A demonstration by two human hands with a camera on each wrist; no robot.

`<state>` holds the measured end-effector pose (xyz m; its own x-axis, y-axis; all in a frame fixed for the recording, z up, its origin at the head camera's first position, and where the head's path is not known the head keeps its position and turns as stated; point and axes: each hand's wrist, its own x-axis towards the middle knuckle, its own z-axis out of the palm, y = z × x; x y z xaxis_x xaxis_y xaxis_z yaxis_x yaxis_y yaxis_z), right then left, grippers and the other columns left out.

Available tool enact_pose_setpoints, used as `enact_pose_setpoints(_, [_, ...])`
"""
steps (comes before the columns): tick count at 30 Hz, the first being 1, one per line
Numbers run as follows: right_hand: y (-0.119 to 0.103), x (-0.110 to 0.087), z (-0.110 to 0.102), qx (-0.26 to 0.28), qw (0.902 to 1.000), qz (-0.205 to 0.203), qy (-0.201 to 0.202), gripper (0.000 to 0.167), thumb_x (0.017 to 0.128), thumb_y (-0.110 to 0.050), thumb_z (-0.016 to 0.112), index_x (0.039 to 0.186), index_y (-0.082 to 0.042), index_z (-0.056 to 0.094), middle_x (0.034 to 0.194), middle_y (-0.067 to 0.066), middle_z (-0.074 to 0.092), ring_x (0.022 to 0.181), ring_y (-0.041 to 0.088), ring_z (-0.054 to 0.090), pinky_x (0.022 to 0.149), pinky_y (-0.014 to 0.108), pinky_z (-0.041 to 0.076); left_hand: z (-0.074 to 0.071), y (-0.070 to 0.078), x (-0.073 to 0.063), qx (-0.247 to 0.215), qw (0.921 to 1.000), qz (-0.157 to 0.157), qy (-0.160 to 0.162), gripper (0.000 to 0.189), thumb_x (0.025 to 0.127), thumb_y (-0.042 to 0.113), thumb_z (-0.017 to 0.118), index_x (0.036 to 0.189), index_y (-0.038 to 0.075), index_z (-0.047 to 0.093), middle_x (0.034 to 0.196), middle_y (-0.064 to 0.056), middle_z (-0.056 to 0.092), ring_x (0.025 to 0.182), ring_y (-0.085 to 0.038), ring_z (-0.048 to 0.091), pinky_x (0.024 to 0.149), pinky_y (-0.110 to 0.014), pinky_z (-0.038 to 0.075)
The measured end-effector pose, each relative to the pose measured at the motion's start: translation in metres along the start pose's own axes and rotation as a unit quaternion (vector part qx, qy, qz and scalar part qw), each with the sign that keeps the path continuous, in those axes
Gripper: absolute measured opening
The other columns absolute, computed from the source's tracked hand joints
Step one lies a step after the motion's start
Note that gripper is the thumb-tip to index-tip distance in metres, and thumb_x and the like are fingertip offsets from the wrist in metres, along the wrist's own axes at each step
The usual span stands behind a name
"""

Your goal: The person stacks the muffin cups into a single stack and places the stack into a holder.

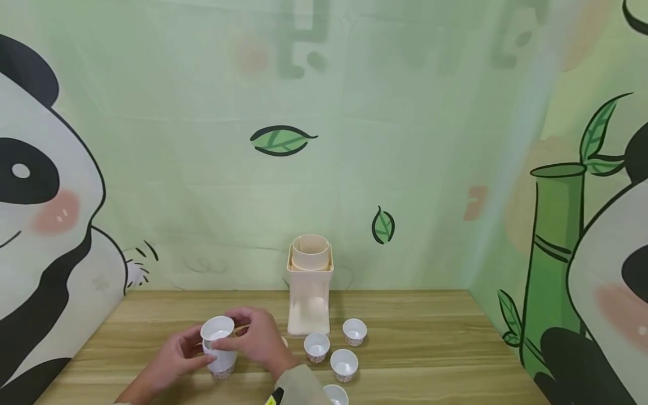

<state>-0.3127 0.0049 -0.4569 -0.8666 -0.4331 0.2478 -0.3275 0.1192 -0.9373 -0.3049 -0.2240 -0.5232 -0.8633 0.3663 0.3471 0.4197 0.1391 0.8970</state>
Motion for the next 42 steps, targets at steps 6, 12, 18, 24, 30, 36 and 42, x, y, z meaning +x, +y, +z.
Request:
enact_pose_setpoints(6, [0.001, 0.001, 0.004, -0.016, 0.9998, 0.007, 0.008, 0.049, 0.076, -0.019, 0.092, 0.12, -0.009, 0.073, 0.108, -0.002, 0.076, 0.087, 0.005, 0.068, 0.079, 0.019, 0.058, -0.001, 0.0, -0.001, -0.003, 0.9999, -0.008, 0.009, 0.052, 0.089, 0.003, 0.076, 0.133, -0.014, 0.054, 0.121, 0.004, 0.072, 0.108, -0.004, 0.069, 0.094, -0.019, 0.056])
enact_pose_setpoints(12, [0.003, 0.002, 0.006, -0.026, 0.9996, 0.012, 0.009, 0.049, 0.075, -0.016, 0.092, 0.119, -0.009, 0.073, 0.109, -0.002, 0.076, 0.09, 0.007, 0.067, 0.078, 0.019, 0.057, -0.001, 0.0, -0.001, -0.004, 1.0, -0.005, 0.002, 0.05, 0.09, 0.003, 0.076, 0.133, -0.013, 0.055, 0.118, 0.012, 0.072, 0.108, -0.002, 0.068, 0.094, -0.019, 0.056])
enact_pose_setpoints(18, [0.007, 0.0, 0.007, -0.019, 0.9997, 0.013, 0.006, 0.048, 0.075, -0.012, 0.091, 0.119, -0.007, 0.073, 0.108, 0.001, 0.074, 0.092, 0.007, 0.066, 0.078, 0.018, 0.057, 0.0, 0.003, -0.001, 0.0, 1.0, 0.002, 0.004, 0.048, 0.089, 0.002, 0.076, 0.131, -0.012, 0.057, 0.119, 0.005, 0.072, 0.108, -0.002, 0.068, 0.094, -0.018, 0.056])
enact_pose_setpoints(24, [0.009, -0.002, 0.01, -0.006, 0.9997, 0.021, 0.007, 0.049, 0.075, -0.012, 0.091, 0.12, -0.005, 0.072, 0.109, 0.002, 0.072, 0.092, 0.008, 0.066, 0.078, 0.018, 0.057, -0.002, 0.002, -0.002, 0.002, 0.9999, 0.01, 0.009, 0.047, 0.088, 0.0, 0.076, 0.13, -0.011, 0.058, 0.118, -0.004, 0.073, 0.107, -0.004, 0.068, 0.094, -0.019, 0.056])
enact_pose_setpoints(30, [0.012, -0.003, 0.012, -0.012, 0.9997, 0.021, 0.008, 0.047, 0.076, -0.014, 0.092, 0.118, -0.006, 0.073, 0.107, -0.001, 0.071, 0.095, 0.007, 0.066, 0.079, 0.017, 0.057, -0.001, 0.0, -0.003, -0.004, 0.9999, -0.004, 0.009, 0.048, 0.087, 0.001, 0.077, 0.13, -0.01, 0.058, 0.118, 0.0, 0.073, 0.108, -0.005, 0.069, 0.095, -0.021, 0.056])
enact_pose_setpoints(36, [0.013, -0.003, 0.01, -0.018, 0.9996, 0.022, 0.006, 0.046, 0.076, -0.015, 0.091, 0.118, -0.007, 0.073, 0.105, -0.002, 0.07, 0.093, 0.008, 0.066, 0.079, 0.018, 0.058, 0.0, -0.001, -0.002, 0.004, 0.9999, -0.007, 0.015, 0.047, 0.088, 0.002, 0.077, 0.13, -0.009, 0.059, 0.119, -0.005, 0.073, 0.108, -0.004, 0.068, 0.095, -0.02, 0.056])
enact_pose_setpoints(42, [0.014, -0.002, 0.008, -0.032, 0.999, 0.03, 0.007, 0.043, 0.076, -0.018, 0.092, 0.114, -0.01, 0.075, 0.102, -0.004, 0.071, 0.089, 0.006, 0.066, 0.075, 0.019, 0.057, 0.0, -0.002, 0.0, 0.007, 0.9996, -0.017, 0.021, 0.048, 0.087, 0.002, 0.078, 0.13, -0.008, 0.059, 0.119, -0.004, 0.074, 0.108, -0.004, 0.069, 0.095, -0.02, 0.055])
